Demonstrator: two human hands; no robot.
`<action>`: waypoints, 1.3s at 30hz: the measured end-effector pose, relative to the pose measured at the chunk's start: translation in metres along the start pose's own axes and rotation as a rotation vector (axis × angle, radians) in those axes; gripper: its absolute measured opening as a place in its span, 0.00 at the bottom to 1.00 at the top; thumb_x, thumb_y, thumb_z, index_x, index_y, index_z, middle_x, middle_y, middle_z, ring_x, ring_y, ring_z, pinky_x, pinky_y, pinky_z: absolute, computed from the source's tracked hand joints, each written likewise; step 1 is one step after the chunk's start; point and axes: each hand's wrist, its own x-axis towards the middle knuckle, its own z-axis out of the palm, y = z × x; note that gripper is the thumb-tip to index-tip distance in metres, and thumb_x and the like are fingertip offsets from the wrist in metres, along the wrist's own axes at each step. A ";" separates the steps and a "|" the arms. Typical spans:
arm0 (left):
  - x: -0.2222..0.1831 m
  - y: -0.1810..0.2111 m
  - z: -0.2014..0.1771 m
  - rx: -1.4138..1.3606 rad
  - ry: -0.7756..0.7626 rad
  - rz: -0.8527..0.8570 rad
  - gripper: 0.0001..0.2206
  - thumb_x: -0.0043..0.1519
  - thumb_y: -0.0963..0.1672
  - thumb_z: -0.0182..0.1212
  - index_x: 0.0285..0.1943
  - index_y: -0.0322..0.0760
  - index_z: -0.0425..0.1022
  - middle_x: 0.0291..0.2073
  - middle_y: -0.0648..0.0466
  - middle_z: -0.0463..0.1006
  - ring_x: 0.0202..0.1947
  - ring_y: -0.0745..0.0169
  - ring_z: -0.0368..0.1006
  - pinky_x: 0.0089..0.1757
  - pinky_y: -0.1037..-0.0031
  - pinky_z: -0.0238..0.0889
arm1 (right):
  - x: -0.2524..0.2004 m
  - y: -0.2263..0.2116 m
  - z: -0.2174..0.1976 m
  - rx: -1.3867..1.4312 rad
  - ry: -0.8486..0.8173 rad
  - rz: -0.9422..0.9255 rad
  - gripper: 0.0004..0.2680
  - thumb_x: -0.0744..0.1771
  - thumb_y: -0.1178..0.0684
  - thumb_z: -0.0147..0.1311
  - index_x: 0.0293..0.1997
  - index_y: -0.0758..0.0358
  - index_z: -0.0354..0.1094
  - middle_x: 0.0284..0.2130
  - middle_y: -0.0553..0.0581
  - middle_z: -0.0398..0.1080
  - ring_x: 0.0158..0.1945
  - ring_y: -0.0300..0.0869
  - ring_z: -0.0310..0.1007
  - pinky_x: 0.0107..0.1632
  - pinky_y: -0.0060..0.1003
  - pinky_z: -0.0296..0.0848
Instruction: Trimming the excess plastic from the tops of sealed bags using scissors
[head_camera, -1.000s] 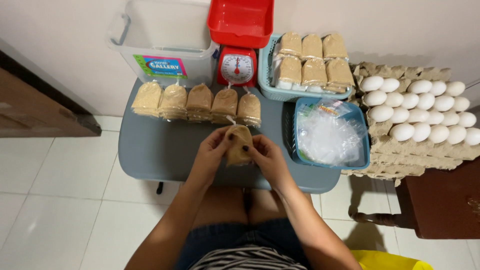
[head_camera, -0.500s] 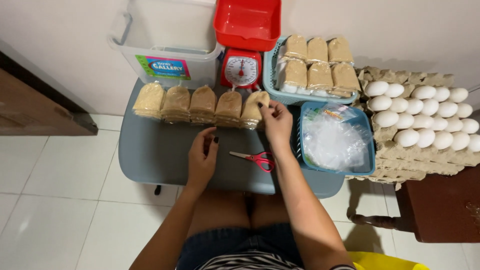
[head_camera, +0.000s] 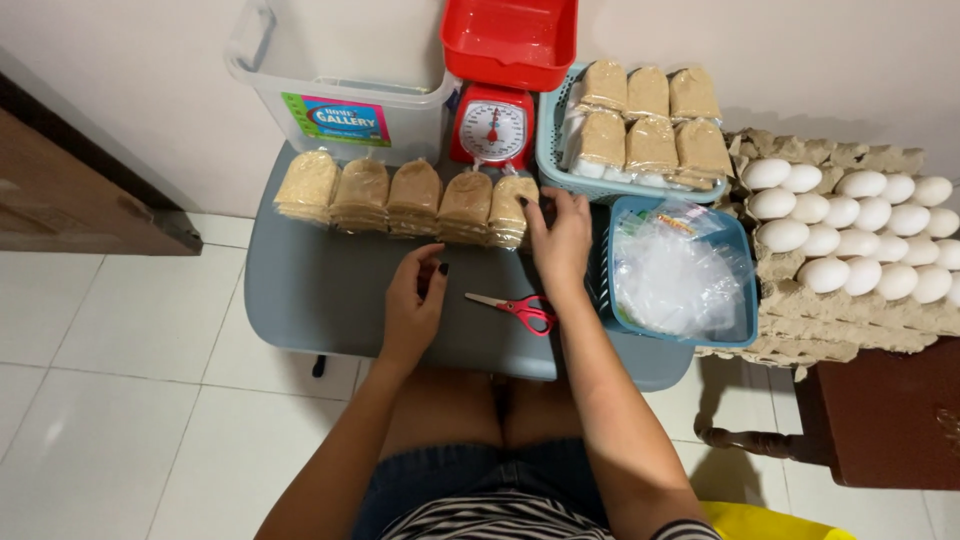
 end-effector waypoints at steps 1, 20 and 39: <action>0.001 0.000 0.000 0.002 0.004 0.000 0.14 0.78 0.43 0.55 0.71 0.34 0.76 0.51 0.42 0.81 0.56 0.43 0.79 0.60 0.48 0.70 | -0.004 -0.016 -0.005 0.002 -0.002 -0.003 0.12 0.70 0.47 0.68 0.59 0.58 0.81 0.45 0.61 0.71 0.52 0.64 0.80 0.56 0.57 0.79; 0.000 -0.004 0.002 -0.025 0.011 0.057 0.14 0.76 0.39 0.55 0.68 0.33 0.78 0.48 0.40 0.81 0.54 0.39 0.80 0.57 0.47 0.73 | -0.013 0.001 0.042 -0.411 0.027 -0.645 0.17 0.73 0.47 0.53 0.74 0.49 0.72 0.72 0.53 0.72 0.75 0.51 0.70 0.71 0.53 0.71; 0.029 -0.040 -0.133 0.960 0.282 0.078 0.27 0.72 0.42 0.67 0.82 0.44 0.71 0.79 0.43 0.59 0.75 0.30 0.55 0.69 0.39 0.50 | -0.112 0.025 -0.069 -0.023 -0.327 -0.424 0.27 0.72 0.41 0.58 0.81 0.60 0.61 0.81 0.63 0.57 0.84 0.62 0.53 0.78 0.61 0.57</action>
